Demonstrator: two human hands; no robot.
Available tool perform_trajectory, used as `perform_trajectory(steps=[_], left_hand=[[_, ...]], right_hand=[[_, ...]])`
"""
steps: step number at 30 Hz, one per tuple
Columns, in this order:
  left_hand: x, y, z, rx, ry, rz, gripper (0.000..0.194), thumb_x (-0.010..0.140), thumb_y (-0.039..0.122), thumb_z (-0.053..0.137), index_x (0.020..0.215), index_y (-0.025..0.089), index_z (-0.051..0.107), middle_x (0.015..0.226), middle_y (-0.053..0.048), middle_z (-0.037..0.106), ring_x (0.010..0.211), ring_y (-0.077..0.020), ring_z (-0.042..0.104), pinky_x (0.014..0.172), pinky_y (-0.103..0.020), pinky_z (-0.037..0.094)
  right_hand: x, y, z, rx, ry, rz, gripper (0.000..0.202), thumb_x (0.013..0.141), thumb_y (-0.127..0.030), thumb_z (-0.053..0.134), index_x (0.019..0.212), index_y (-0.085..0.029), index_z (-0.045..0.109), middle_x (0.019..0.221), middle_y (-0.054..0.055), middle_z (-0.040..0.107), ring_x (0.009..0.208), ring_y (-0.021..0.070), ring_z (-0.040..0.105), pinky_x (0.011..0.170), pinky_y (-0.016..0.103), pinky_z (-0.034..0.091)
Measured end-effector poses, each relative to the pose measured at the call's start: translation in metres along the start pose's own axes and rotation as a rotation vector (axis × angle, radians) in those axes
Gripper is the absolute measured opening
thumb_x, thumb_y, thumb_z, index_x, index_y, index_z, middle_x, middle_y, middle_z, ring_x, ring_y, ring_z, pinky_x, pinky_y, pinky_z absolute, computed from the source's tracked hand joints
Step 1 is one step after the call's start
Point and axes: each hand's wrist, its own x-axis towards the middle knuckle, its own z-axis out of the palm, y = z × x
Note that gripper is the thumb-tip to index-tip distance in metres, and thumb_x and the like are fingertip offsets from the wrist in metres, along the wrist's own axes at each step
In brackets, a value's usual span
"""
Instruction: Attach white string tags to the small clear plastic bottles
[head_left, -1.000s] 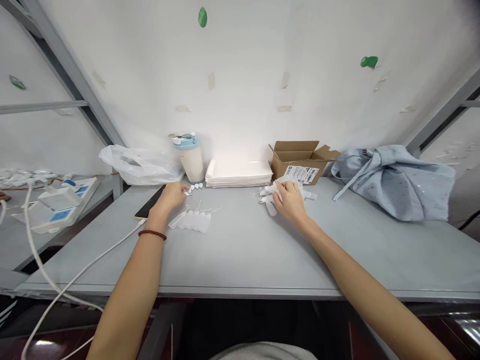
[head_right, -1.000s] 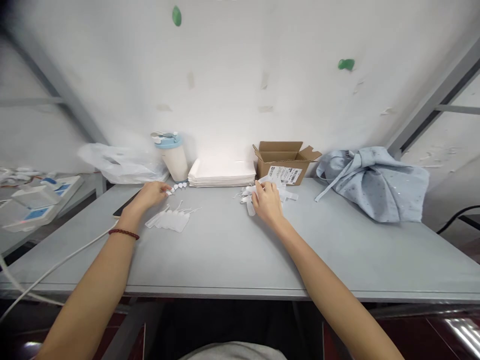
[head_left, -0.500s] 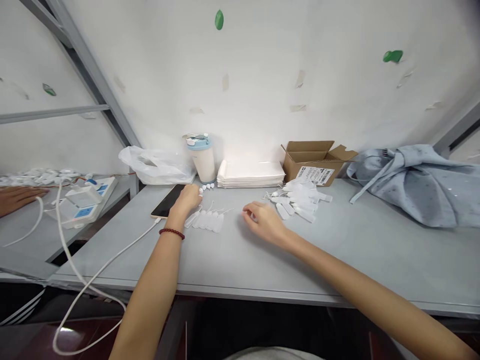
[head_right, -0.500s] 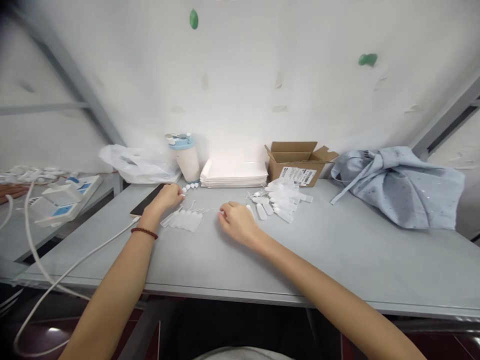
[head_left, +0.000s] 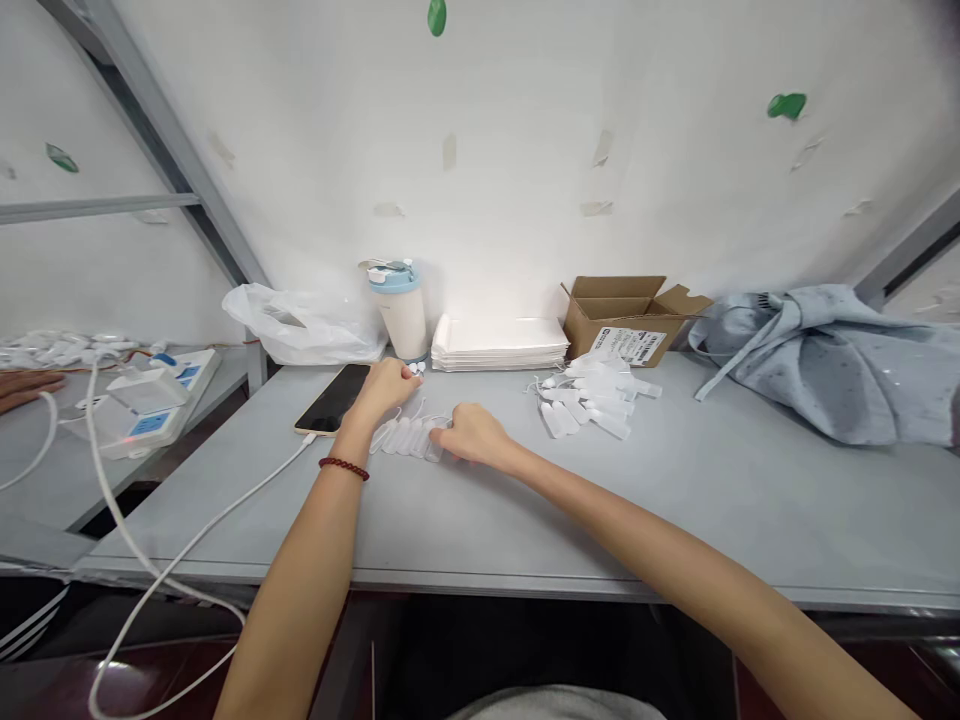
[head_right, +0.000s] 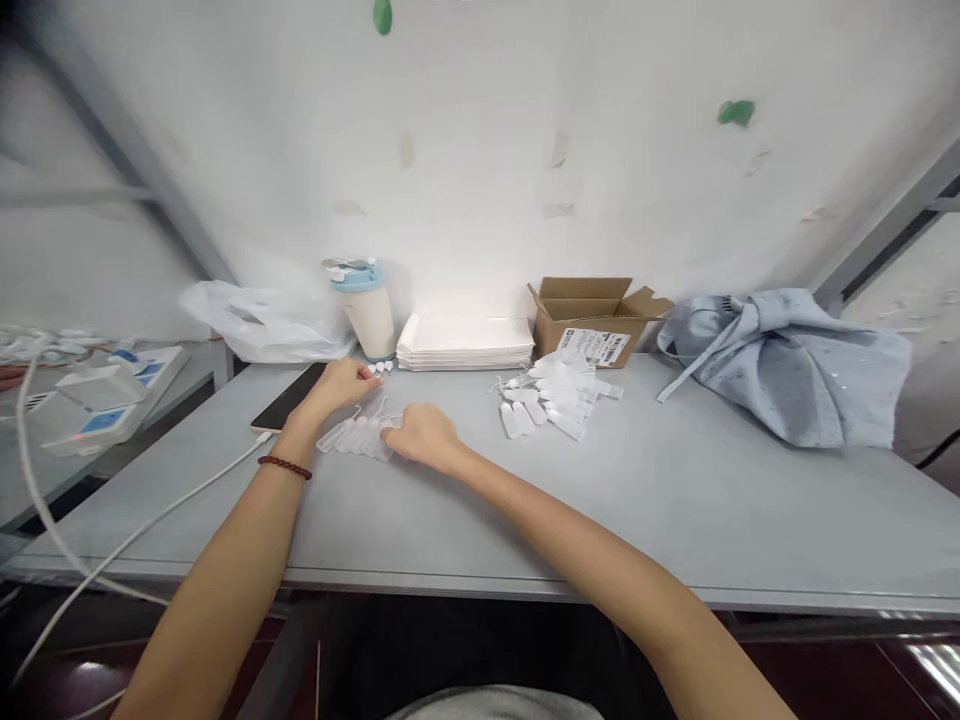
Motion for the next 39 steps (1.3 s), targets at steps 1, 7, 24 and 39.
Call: perform_trajectory(steps=[1, 7, 24, 39], left_hand=[[0.0, 0.003, -0.001, -0.054, 0.011, -0.001, 0.021, 0.072, 0.035, 0.056, 0.064, 0.017, 0.062, 0.066, -0.007, 0.067, 0.072, -0.0231, 0.063, 0.062, -0.028, 0.043], [-0.011, 0.027, -0.002, -0.653, -0.009, -0.006, 0.022, 0.059, 0.034, 0.069, 0.067, 0.014, 0.063, 0.062, -0.003, 0.065, 0.066, -0.0201, 0.062, 0.062, -0.028, 0.045], [-0.051, 0.088, 0.008, -0.963, -0.305, 0.238, 0.03, 0.067, 0.043, 0.071, 0.07, 0.014, 0.063, 0.061, 0.0, 0.059, 0.06, -0.0119, 0.055, 0.063, -0.026, 0.046], [-0.053, 0.095, 0.02, -0.937, -0.147, 0.287, 0.026, 0.072, 0.04, 0.068, 0.073, 0.014, 0.062, 0.063, -0.001, 0.062, 0.055, -0.0118, 0.058, 0.057, -0.025, 0.047]], right_hand=[[0.0, -0.001, 0.0, -0.002, -0.011, 0.009, 0.025, 0.071, -0.028, 0.05, 0.05, -0.016, 0.056, 0.047, 0.004, 0.059, 0.037, 0.0131, 0.05, 0.045, 0.026, 0.039], [-0.002, 0.014, -0.001, -0.016, 0.015, 0.013, 0.029, 0.07, -0.032, 0.05, 0.044, -0.018, 0.048, 0.042, 0.001, 0.052, 0.035, 0.0109, 0.045, 0.041, 0.024, 0.034], [-0.026, 0.097, -0.034, 0.085, 0.659, -0.318, 0.019, 0.078, -0.037, 0.055, 0.075, -0.02, 0.05, 0.059, -0.002, 0.056, 0.047, 0.0107, 0.047, 0.048, 0.023, 0.035], [-0.024, 0.101, -0.023, -0.12, 0.739, -0.42, 0.016, 0.08, -0.033, 0.055, 0.079, -0.02, 0.045, 0.075, 0.002, 0.059, 0.047, 0.0093, 0.046, 0.049, 0.023, 0.034]])
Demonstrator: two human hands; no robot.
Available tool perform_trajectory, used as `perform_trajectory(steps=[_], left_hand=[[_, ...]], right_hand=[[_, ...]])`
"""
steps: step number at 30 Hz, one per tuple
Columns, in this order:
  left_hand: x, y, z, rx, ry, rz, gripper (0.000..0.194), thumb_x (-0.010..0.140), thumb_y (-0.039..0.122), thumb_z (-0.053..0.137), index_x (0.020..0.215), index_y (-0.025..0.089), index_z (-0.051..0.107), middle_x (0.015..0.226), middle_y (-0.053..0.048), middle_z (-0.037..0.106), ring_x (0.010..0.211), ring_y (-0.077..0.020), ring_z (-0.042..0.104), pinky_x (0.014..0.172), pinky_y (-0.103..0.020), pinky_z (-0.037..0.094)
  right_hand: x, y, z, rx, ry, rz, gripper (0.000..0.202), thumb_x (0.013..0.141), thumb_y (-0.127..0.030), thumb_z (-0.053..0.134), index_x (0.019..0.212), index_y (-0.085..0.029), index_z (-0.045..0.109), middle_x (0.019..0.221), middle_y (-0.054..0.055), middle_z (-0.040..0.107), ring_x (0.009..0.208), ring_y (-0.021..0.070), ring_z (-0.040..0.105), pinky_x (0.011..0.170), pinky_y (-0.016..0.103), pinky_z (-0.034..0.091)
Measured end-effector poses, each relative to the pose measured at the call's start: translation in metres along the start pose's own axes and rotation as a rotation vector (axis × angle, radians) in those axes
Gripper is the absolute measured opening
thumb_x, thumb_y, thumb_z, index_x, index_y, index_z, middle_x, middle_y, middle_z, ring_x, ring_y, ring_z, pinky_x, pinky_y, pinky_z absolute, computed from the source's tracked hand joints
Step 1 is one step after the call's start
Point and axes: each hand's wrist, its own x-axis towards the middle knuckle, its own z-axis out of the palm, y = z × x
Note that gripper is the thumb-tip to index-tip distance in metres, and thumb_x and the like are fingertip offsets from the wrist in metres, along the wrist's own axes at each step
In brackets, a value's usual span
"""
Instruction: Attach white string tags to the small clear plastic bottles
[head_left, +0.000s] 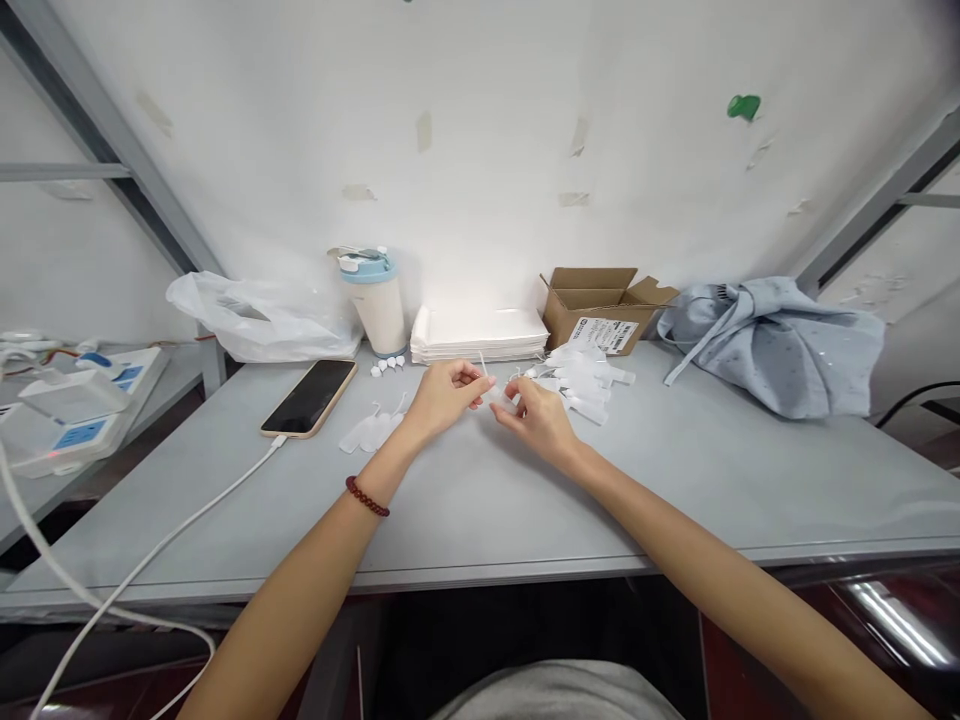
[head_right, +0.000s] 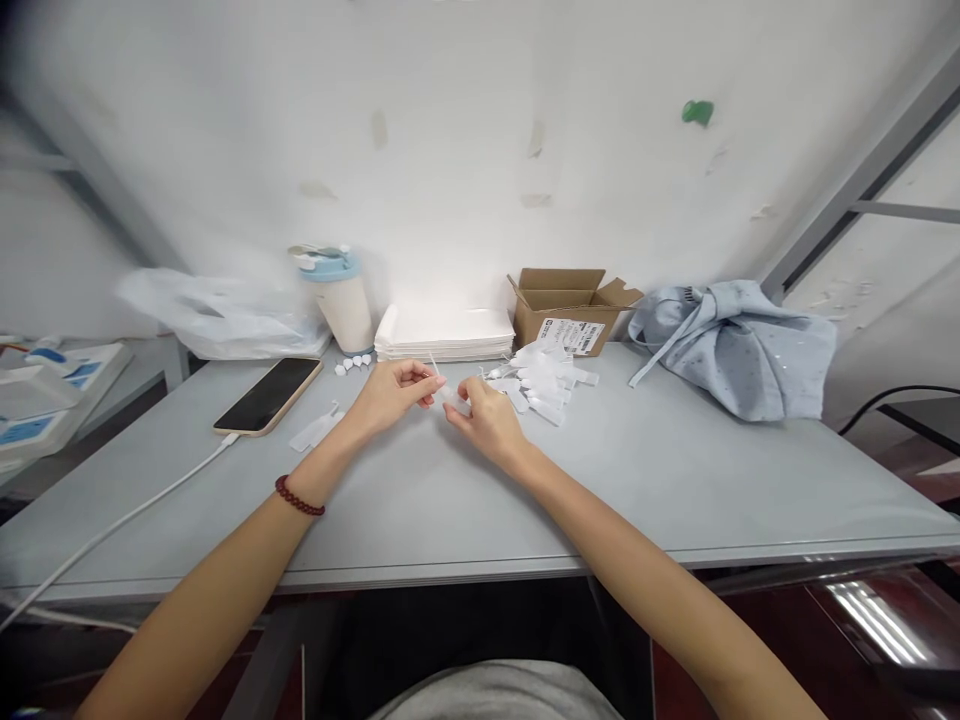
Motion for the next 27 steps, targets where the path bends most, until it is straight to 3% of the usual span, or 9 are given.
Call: perform_trajectory(steps=[8, 17, 27], left_hand=[[-0.001, -0.001, -0.001, 0.003, -0.035, -0.058, 0.025, 0.072, 0.038, 0.068, 0.07, 0.014, 0.062, 0.057, -0.001, 0.061, 0.055, -0.0129, 0.059, 0.054, -0.024, 0.046], [-0.001, 0.0, -0.002, -0.211, -0.087, -0.187, 0.031, 0.066, 0.04, 0.075, 0.071, 0.012, 0.061, 0.065, -0.005, 0.066, 0.06, -0.0166, 0.064, 0.064, -0.033, 0.052], [-0.001, 0.0, 0.0, -0.213, -0.072, -0.035, 0.027, 0.06, 0.032, 0.078, 0.074, 0.013, 0.065, 0.068, -0.001, 0.066, 0.066, -0.0141, 0.061, 0.07, -0.031, 0.051]], right_hand=[[0.001, 0.005, 0.002, -0.164, 0.052, -0.101, 0.012, 0.083, -0.028, 0.056, 0.084, -0.017, 0.052, 0.082, 0.006, 0.062, 0.05, 0.0106, 0.05, 0.048, 0.024, 0.034], [0.004, 0.006, -0.006, -0.27, 0.07, -0.211, 0.007, 0.089, -0.024, 0.051, 0.087, -0.019, 0.056, 0.091, 0.007, 0.062, 0.06, 0.0133, 0.055, 0.052, 0.024, 0.039], [0.005, 0.007, -0.01, -0.254, 0.141, -0.242, 0.014, 0.092, -0.028, 0.048, 0.089, -0.018, 0.057, 0.093, 0.007, 0.064, 0.059, 0.0123, 0.056, 0.052, 0.024, 0.041]])
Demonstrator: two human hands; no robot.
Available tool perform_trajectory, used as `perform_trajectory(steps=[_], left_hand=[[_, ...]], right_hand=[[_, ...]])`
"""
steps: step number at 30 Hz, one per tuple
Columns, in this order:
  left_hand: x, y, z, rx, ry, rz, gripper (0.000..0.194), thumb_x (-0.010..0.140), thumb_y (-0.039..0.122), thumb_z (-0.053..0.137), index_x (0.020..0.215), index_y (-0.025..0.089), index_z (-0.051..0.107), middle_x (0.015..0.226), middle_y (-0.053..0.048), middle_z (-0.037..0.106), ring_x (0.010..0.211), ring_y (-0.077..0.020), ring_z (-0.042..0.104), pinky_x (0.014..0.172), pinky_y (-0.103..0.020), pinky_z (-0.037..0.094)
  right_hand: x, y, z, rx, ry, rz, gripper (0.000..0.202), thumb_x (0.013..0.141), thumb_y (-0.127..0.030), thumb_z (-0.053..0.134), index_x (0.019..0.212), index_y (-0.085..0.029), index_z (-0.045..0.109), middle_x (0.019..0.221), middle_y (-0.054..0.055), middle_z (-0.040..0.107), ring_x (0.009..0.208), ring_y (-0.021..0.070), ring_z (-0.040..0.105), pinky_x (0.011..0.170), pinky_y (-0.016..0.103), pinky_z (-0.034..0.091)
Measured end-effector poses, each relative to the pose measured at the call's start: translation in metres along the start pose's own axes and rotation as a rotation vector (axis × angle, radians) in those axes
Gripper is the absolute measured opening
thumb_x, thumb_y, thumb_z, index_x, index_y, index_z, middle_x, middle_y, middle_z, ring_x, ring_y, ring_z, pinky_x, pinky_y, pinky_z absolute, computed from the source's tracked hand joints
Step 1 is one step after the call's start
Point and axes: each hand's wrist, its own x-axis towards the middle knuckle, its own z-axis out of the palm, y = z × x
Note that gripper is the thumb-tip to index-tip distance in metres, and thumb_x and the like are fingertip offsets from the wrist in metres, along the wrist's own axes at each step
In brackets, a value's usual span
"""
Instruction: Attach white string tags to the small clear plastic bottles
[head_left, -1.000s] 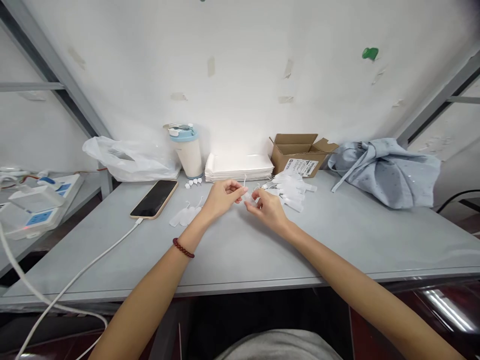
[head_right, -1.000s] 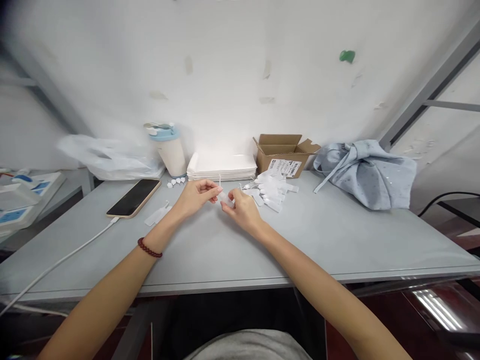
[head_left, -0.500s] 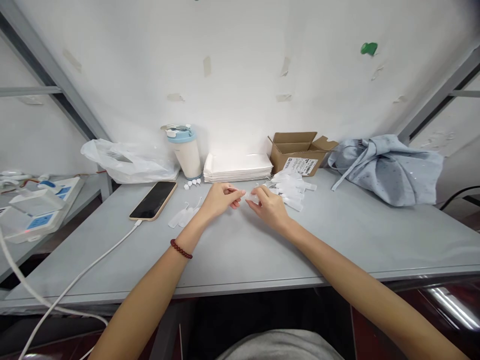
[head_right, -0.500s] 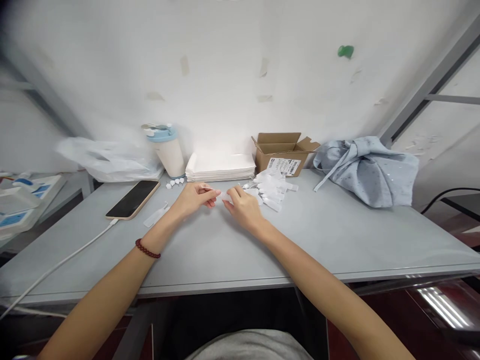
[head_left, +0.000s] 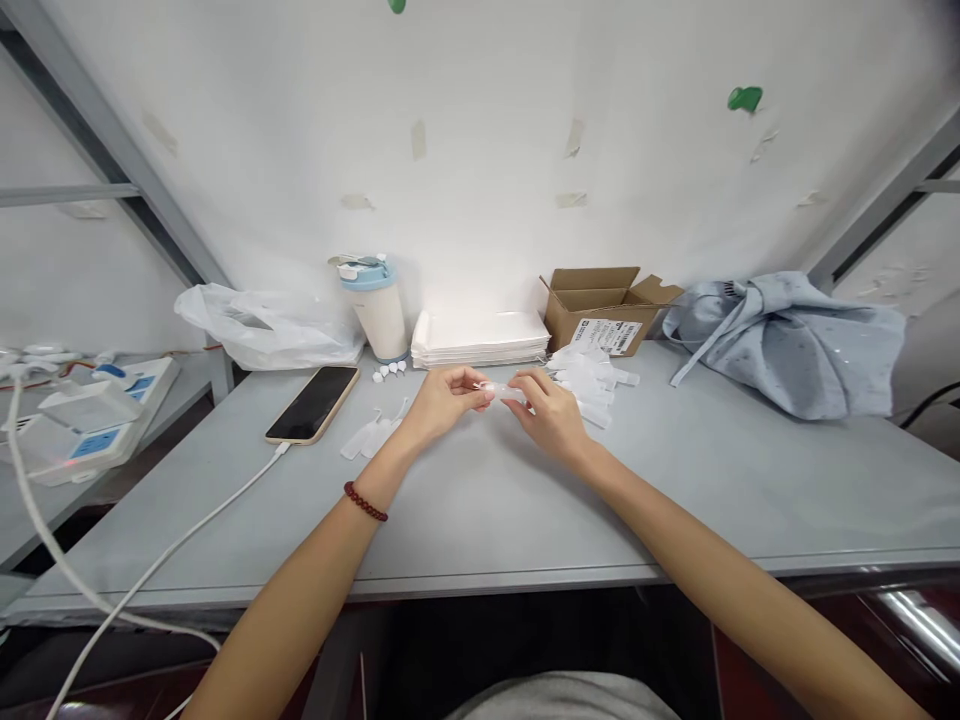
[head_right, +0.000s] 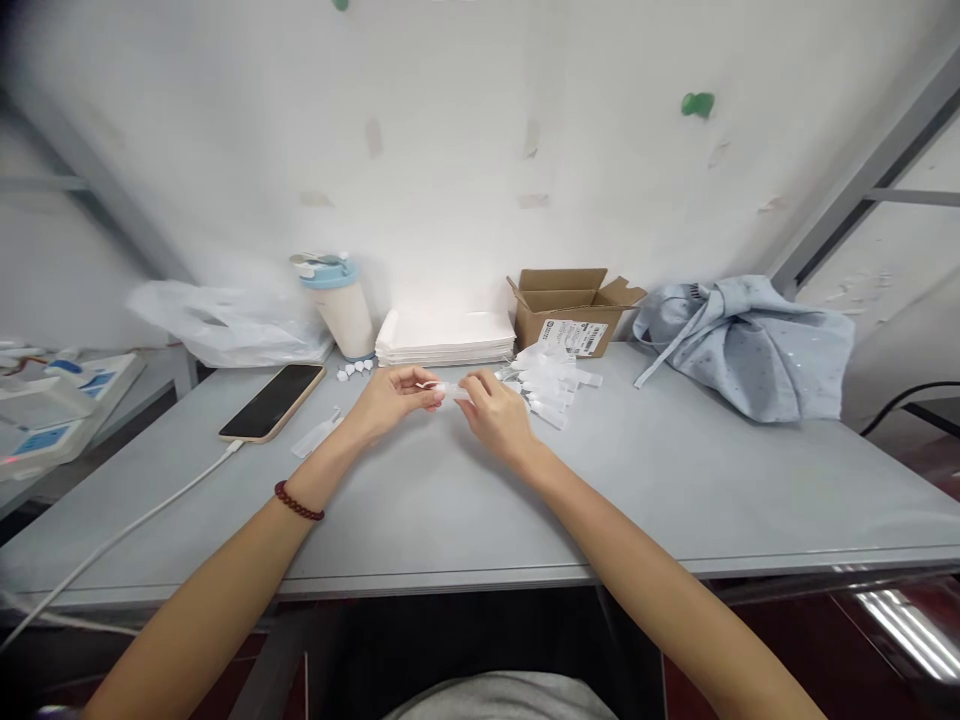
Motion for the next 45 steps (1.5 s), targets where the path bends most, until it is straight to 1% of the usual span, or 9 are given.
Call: perform_trajectory(steps=[2, 7, 12, 17, 22, 30, 35, 39, 45], left_hand=[[0.0, 0.0, 0.001, -0.01, 0.013, 0.009, 0.025, 0.06, 0.029, 0.078, 0.075, 0.014, 0.067, 0.069, -0.001, 0.066, 0.067, -0.014, 0.061, 0.072, -0.031, 0.051], [0.0, 0.001, 0.001, -0.077, 0.045, -0.067, 0.023, 0.064, 0.031, 0.077, 0.079, 0.014, 0.071, 0.074, -0.002, 0.068, 0.074, -0.0169, 0.066, 0.082, -0.034, 0.051], [0.001, -0.003, 0.001, -0.235, 0.103, -0.182, 0.033, 0.059, 0.026, 0.082, 0.087, 0.013, 0.069, 0.071, 0.0, 0.066, 0.072, -0.0164, 0.068, 0.091, -0.038, 0.049], [0.002, -0.008, 0.001, -0.313, 0.046, -0.236, 0.029, 0.056, 0.028, 0.084, 0.074, 0.011, 0.069, 0.076, -0.005, 0.069, 0.078, -0.0168, 0.067, 0.094, -0.037, 0.047], [0.002, -0.01, 0.002, -0.371, 0.031, -0.229, 0.023, 0.06, 0.025, 0.082, 0.074, 0.011, 0.071, 0.078, -0.005, 0.069, 0.08, -0.0164, 0.067, 0.096, -0.036, 0.047], [0.002, -0.01, 0.004, -0.421, 0.03, -0.28, 0.02, 0.063, 0.025, 0.081, 0.068, 0.009, 0.07, 0.074, -0.009, 0.07, 0.087, -0.0226, 0.068, 0.094, -0.037, 0.05], [0.002, -0.007, 0.003, -0.372, 0.049, -0.356, 0.023, 0.067, 0.03, 0.079, 0.065, 0.009, 0.069, 0.066, -0.008, 0.068, 0.07, -0.0165, 0.066, 0.083, -0.033, 0.053], [0.002, -0.007, 0.001, -0.334, 0.007, -0.34, 0.025, 0.066, 0.031, 0.08, 0.068, 0.009, 0.068, 0.066, -0.007, 0.067, 0.064, -0.0126, 0.064, 0.078, -0.031, 0.053], [0.001, -0.008, 0.0, -0.284, -0.019, -0.217, 0.027, 0.057, 0.028, 0.084, 0.071, 0.011, 0.068, 0.068, -0.004, 0.068, 0.069, -0.0148, 0.065, 0.083, -0.036, 0.051]], right_hand=[[0.0, 0.0, 0.0, 0.01, 0.009, 0.006, 0.013, 0.092, -0.028, 0.048, 0.09, -0.019, 0.057, 0.094, 0.007, 0.064, 0.059, 0.0122, 0.056, 0.052, 0.024, 0.042], [0.001, -0.001, -0.002, 0.042, 0.064, -0.017, 0.01, 0.091, -0.026, 0.051, 0.09, -0.019, 0.057, 0.092, 0.007, 0.065, 0.055, 0.0116, 0.056, 0.052, 0.024, 0.043], [0.001, -0.002, -0.003, 0.048, 0.066, -0.012, 0.01, 0.091, -0.026, 0.05, 0.092, -0.02, 0.057, 0.094, 0.008, 0.065, 0.059, 0.0132, 0.058, 0.054, 0.026, 0.044], [0.0, -0.002, -0.004, 0.05, 0.075, -0.014, 0.01, 0.091, -0.026, 0.049, 0.091, -0.02, 0.057, 0.093, 0.008, 0.065, 0.06, 0.0137, 0.057, 0.054, 0.026, 0.045], [0.001, -0.003, -0.004, 0.052, 0.09, -0.021, 0.009, 0.091, -0.026, 0.05, 0.092, -0.02, 0.056, 0.093, 0.008, 0.064, 0.057, 0.0132, 0.055, 0.054, 0.026, 0.045], [0.0, -0.003, -0.004, 0.07, 0.076, -0.002, 0.009, 0.091, -0.024, 0.049, 0.093, -0.02, 0.056, 0.093, 0.008, 0.064, 0.063, 0.0146, 0.058, 0.054, 0.026, 0.046], [0.0, -0.004, -0.004, 0.084, 0.093, -0.038, 0.008, 0.091, -0.023, 0.049, 0.093, -0.021, 0.056, 0.092, 0.008, 0.064, 0.071, 0.0165, 0.061, 0.057, 0.027, 0.049], [0.001, -0.003, -0.005, 0.127, 0.094, -0.044, 0.008, 0.091, -0.024, 0.049, 0.092, -0.02, 0.056, 0.091, 0.009, 0.063, 0.074, 0.0169, 0.062, 0.057, 0.027, 0.049], [0.0, -0.003, -0.007, 0.181, 0.043, -0.007, 0.01, 0.09, -0.025, 0.051, 0.094, -0.02, 0.058, 0.084, 0.007, 0.063, 0.064, 0.0152, 0.058, 0.056, 0.028, 0.048]])
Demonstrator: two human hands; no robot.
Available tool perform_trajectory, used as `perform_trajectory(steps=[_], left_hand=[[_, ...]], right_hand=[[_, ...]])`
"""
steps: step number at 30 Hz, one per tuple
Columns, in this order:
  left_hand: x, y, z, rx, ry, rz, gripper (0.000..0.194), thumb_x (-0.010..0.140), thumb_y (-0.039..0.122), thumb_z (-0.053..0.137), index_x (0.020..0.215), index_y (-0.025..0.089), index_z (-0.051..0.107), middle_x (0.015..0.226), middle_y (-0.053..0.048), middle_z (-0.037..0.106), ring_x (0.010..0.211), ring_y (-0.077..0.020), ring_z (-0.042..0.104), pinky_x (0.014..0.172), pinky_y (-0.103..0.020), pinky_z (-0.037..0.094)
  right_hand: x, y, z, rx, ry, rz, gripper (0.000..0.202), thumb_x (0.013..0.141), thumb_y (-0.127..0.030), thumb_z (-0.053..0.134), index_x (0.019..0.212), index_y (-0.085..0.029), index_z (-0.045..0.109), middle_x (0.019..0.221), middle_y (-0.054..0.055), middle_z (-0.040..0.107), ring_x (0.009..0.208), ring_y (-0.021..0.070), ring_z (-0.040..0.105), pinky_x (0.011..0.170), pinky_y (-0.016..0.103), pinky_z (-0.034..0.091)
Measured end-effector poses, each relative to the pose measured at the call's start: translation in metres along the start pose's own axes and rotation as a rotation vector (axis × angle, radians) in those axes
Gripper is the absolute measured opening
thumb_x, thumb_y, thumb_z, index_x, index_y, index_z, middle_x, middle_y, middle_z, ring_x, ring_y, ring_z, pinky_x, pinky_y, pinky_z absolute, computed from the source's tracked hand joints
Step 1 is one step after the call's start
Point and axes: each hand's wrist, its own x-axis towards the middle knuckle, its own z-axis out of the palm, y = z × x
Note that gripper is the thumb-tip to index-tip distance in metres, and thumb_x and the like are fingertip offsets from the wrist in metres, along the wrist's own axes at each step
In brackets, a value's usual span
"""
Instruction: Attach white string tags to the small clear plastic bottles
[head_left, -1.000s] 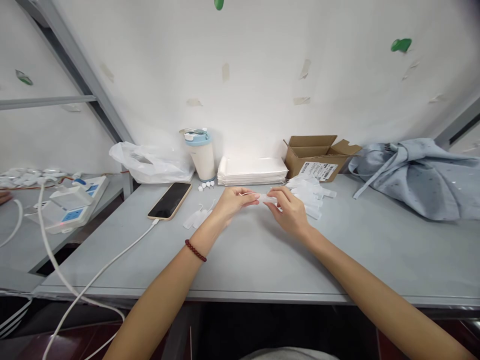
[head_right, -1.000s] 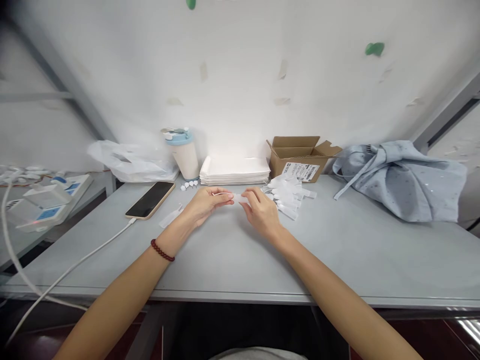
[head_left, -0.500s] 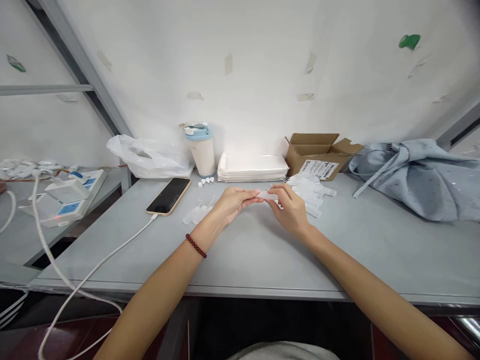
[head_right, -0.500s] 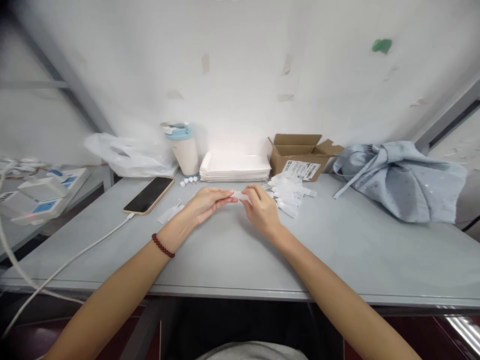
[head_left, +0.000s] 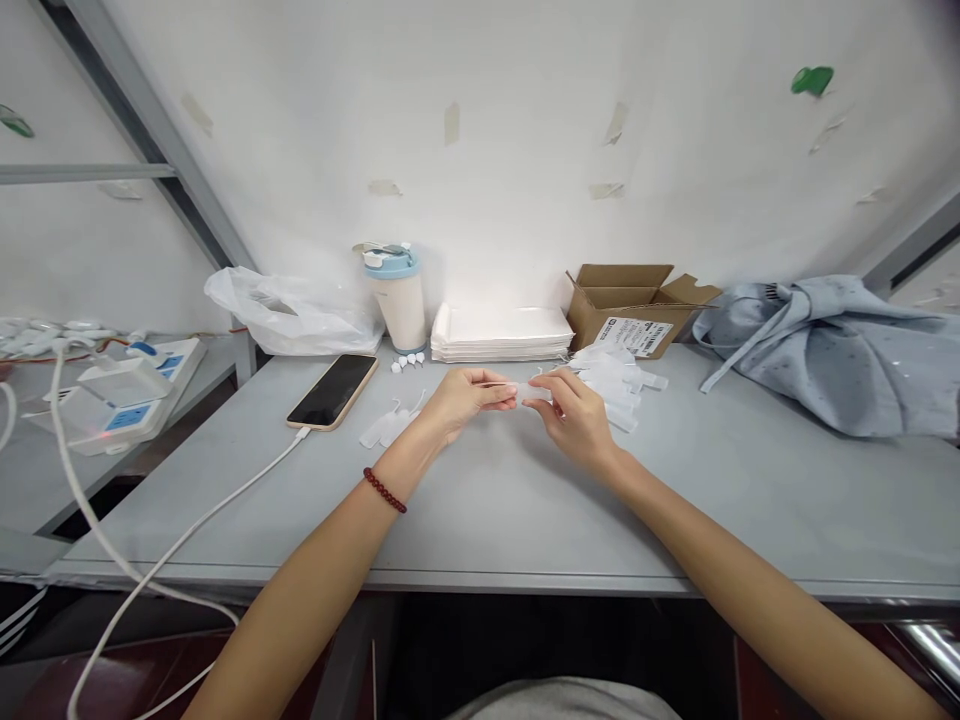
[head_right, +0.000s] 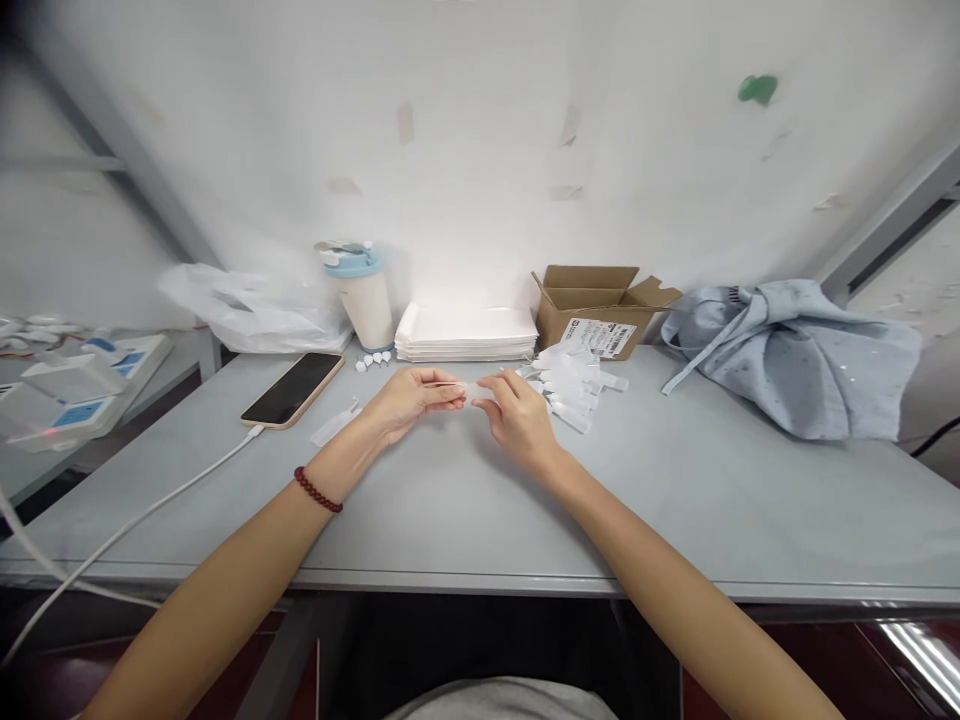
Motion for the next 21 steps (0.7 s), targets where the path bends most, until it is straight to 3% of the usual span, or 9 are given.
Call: perform_trajectory(steps=[5, 10, 16, 21], left_hand=[[0.0007, -0.0006, -0.0008, 0.014, 0.031, 0.036, 0.029, 0.054, 0.025, 0.085, 0.074, 0.011, 0.069, 0.069, -0.003, 0.068, 0.07, -0.0161, 0.066, 0.085, -0.038, 0.051], [0.0024, -0.0015, -0.001, -0.073, 0.001, 0.04, 0.027, 0.063, 0.03, 0.081, 0.078, 0.01, 0.072, 0.079, -0.005, 0.07, 0.077, -0.0149, 0.066, 0.091, -0.034, 0.049], [0.0018, -0.002, -0.0001, -0.002, -0.001, -0.08, 0.033, 0.069, 0.039, 0.077, 0.072, 0.008, 0.067, 0.069, -0.006, 0.065, 0.061, -0.0128, 0.063, 0.069, -0.03, 0.052], [-0.0016, 0.0027, -0.0011, 0.132, -0.049, -0.001, 0.031, 0.071, 0.038, 0.074, 0.071, 0.009, 0.064, 0.065, -0.003, 0.062, 0.057, -0.0112, 0.061, 0.062, -0.028, 0.05]], right_hand=[[-0.0002, -0.0018, 0.002, 0.028, 0.027, 0.023, 0.008, 0.089, -0.023, 0.053, 0.094, -0.019, 0.059, 0.086, 0.007, 0.064, 0.06, 0.0138, 0.055, 0.055, 0.027, 0.047], [0.0015, -0.0037, 0.0026, 0.058, 0.072, 0.058, 0.008, 0.089, -0.023, 0.055, 0.094, -0.019, 0.059, 0.089, 0.007, 0.064, 0.061, 0.0142, 0.056, 0.053, 0.027, 0.046], [0.0016, -0.0035, 0.0025, 0.057, 0.088, 0.062, 0.007, 0.088, -0.022, 0.055, 0.093, -0.02, 0.059, 0.089, 0.008, 0.065, 0.063, 0.0154, 0.057, 0.053, 0.028, 0.045], [0.0005, -0.0008, 0.0013, 0.099, 0.027, 0.056, 0.008, 0.088, -0.022, 0.055, 0.093, -0.018, 0.059, 0.082, 0.007, 0.064, 0.06, 0.0148, 0.055, 0.053, 0.027, 0.044]])
